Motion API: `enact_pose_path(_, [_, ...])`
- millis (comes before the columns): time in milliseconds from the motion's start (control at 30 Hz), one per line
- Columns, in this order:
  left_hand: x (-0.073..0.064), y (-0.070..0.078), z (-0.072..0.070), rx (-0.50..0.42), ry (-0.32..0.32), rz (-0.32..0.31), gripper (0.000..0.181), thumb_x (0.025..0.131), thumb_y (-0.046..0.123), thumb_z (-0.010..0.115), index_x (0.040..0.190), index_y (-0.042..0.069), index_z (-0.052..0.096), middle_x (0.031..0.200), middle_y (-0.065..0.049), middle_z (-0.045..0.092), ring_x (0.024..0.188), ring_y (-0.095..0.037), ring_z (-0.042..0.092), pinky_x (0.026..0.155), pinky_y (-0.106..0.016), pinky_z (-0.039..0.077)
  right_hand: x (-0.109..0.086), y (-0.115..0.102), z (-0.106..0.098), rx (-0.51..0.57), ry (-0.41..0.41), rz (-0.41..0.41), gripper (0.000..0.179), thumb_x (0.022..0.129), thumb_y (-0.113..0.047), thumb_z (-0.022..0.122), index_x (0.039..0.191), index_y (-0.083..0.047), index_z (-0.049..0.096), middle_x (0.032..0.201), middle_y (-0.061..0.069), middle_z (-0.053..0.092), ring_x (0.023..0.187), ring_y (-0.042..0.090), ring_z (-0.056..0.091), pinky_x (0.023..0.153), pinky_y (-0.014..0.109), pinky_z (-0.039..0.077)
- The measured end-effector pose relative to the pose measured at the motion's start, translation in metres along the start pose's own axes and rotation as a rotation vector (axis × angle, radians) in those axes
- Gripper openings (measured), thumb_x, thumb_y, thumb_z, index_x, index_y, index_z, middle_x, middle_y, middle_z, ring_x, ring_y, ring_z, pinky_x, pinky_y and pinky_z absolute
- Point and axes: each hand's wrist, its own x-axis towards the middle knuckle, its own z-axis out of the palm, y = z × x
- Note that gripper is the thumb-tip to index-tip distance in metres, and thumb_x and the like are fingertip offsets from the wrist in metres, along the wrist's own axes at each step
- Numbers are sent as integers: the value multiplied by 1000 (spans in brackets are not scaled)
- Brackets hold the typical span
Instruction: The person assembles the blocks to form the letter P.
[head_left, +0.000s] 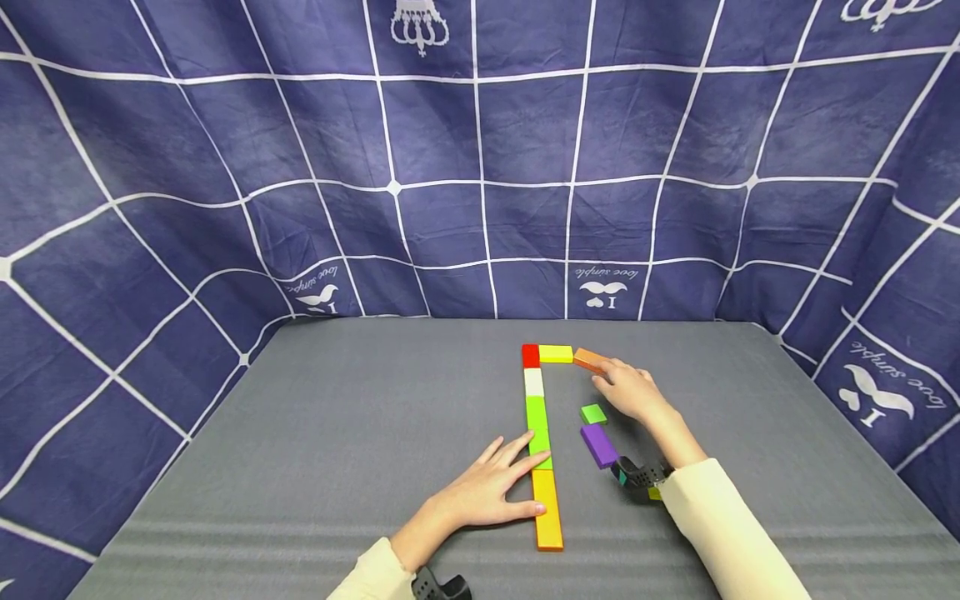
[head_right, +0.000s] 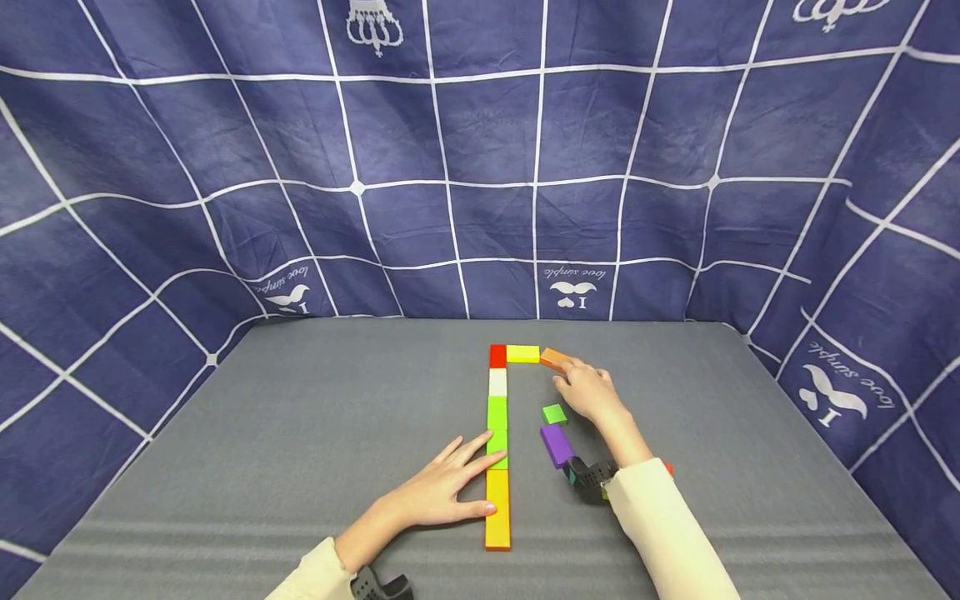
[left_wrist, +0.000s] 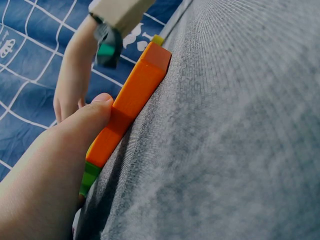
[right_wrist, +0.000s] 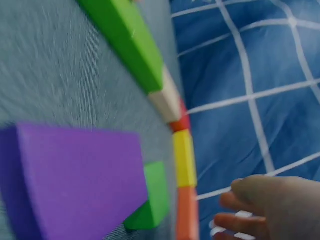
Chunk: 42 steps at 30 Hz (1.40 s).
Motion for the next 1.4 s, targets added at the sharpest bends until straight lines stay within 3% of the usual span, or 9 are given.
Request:
enact_pose_path(200, [0,-1,0,-6,0,0,66,86,63,39,142,33,27,152,-2,20,139,-14,23,114,-45,16,-37,-14,-3,-62,-8,-27,36,91,-23,49,120,-3,57,122,19,56,115,39,50,91,60,35])
enact_pose_path(433, [1,-2,1,-5,2,3,66,86,63,39,143,33,27,152,-2,20,139,-14,23,114,-45,16,-78,-23,15,-126,-2,-15,36,85,-26,60,114,-5,60,109,12,60,100,32,59,79,52,45])
enact_pose_path(667, [0,-2,0,7,13,7,66,85,62,41,142,31,28,152,-3,20,139,-14,23,114,-44,17,-101,-25,22,-149,44,-37,44,79,-24,66,118,-5,58,101,9,60,89,25,59,65,43,48])
enact_pose_path(867, [1,-3,0,27,27,17,67,86,62,41,143,31,28,152,-3,20,139,-14,23,114,-44,17,-105,-19,10,-92,-20,-14,43,74,-12,63,116,-5,58,103,9,60,79,18,54,56,34,43])
enact_pose_path(1033, [1,-4,0,23,31,26,66,86,62,40,143,30,28,152,-3,20,139,-14,22,113,-44,18,-100,-6,2,-81,-73,48,44,76,-12,63,117,1,55,106,15,56,79,24,55,57,39,44])
enact_pose_path(1167, [1,-4,0,33,36,28,66,86,62,40,143,30,28,152,-4,20,139,-14,23,113,-44,18,-91,4,2,-110,-24,68,41,80,-13,63,117,3,55,109,19,52,80,28,57,60,43,47])
enact_pose_path(1400, [0,-3,0,16,25,24,66,86,62,41,143,30,28,152,-3,20,139,-14,23,114,-44,18,-71,16,9,-142,126,24,33,79,-9,64,112,-1,60,108,15,57,83,33,61,62,49,49])
